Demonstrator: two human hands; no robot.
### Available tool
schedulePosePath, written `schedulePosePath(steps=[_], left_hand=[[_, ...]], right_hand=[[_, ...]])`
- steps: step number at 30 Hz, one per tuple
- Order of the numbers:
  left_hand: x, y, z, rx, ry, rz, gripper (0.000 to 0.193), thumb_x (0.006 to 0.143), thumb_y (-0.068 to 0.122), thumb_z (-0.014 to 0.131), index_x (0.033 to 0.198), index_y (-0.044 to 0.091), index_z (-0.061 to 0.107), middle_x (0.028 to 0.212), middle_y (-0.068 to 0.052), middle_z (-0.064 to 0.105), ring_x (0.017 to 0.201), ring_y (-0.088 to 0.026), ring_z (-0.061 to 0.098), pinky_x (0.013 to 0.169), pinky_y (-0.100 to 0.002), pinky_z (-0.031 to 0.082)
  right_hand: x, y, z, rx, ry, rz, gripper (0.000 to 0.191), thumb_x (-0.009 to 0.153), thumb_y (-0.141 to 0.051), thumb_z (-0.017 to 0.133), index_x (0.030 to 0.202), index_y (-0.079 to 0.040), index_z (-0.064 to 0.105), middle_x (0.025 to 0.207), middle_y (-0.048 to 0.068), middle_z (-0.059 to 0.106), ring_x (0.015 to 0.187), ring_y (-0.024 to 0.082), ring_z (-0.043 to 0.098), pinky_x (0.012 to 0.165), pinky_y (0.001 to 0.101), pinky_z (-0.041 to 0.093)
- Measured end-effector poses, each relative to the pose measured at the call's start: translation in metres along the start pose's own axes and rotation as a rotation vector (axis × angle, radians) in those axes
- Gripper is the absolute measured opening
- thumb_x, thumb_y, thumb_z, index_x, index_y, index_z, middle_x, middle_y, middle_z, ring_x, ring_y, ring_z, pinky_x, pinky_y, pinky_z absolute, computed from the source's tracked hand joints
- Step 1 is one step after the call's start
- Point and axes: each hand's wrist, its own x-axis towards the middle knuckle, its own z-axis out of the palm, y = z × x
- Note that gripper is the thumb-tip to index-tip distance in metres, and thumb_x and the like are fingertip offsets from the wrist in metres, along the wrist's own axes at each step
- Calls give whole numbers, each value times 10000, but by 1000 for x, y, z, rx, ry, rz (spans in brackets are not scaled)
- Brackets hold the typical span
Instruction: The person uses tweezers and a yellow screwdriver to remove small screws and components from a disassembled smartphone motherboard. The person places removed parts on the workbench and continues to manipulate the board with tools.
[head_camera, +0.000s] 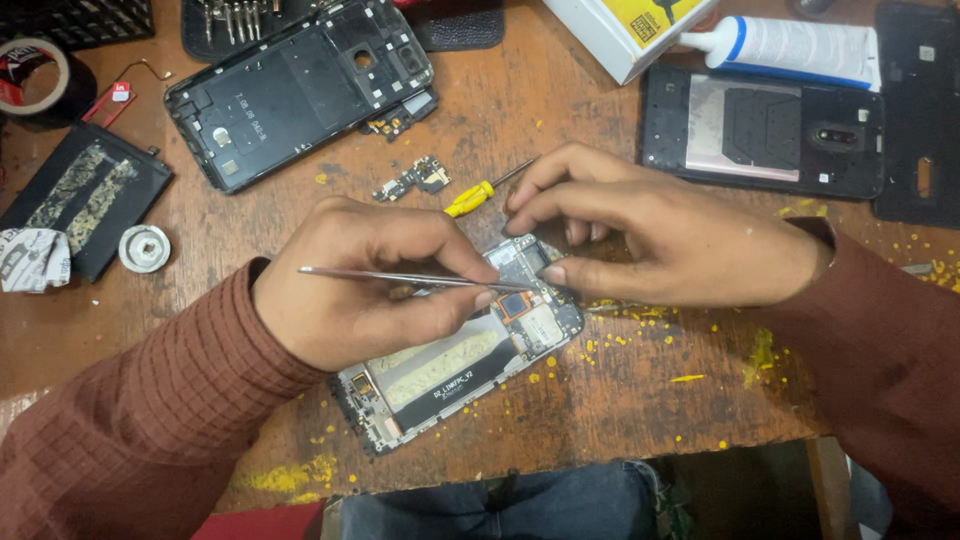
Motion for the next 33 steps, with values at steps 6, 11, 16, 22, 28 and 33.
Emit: schedulePosePath(steps=[6, 11, 16, 22, 28, 33], left_hand=[[0, 1, 0, -21, 2, 18, 148, 886, 183, 772, 992, 81, 767, 909, -9, 794, 825, -93, 769, 737, -245, 620], [0, 1, 0, -3, 12, 5, 153, 878, 194, 777, 983, 82, 769, 899, -8, 793, 808, -90, 768, 723, -242, 618], [0, 0, 0, -16, 6, 16, 160, 887, 194, 773, 997, 77, 766, 915, -13, 791, 821, -92, 765, 734, -244, 618], [0, 0, 0, -18, 9, 22, 162, 890, 192, 772, 999, 73, 762, 923, -11, 794, 830, -84, 769, 740, -241, 621], [-1, -1, 0, -37, 3, 4, 168, 884, 196, 777, 997, 73, 766, 905, -15, 788, 806, -82, 752, 713, -236, 611], [-1, 0, 0, -41, 3, 13, 164, 888, 186, 777, 1002, 69, 764, 909, -17, 786, 813, -82, 752, 720, -237, 611]], right_hand=[[-1, -6, 1, 5, 34, -27, 423, 882, -149, 712, 1289, -66, 627, 1328, 48, 523, 1137, 149, 584, 889, 287, 544], [-1, -7, 3, 5, 38, -2, 432, 856, -156, 705, 1270, -61, 625, 1321, 51, 523, 1089, 156, 586, 872, 299, 536], [-1, -8, 2, -1, 28, -3, 446, 852, -176, 702, 1271, -47, 622, 1321, 57, 521, 1094, 164, 577, 877, 305, 528], [-2, -8, 2, 4, 40, -23, 471, 831, -156, 698, 1281, -42, 618, 1334, 61, 518, 1103, 169, 573, 885, 310, 525], [-1, -6, 2, 7, 20, -4, 476, 836, -159, 697, 1293, -54, 618, 1333, 57, 515, 1077, 168, 576, 874, 311, 528], [-2, -6, 1, 7, 23, -20, 471, 845, -167, 701, 1296, -59, 618, 1332, 58, 517, 1088, 165, 582, 879, 312, 530]])
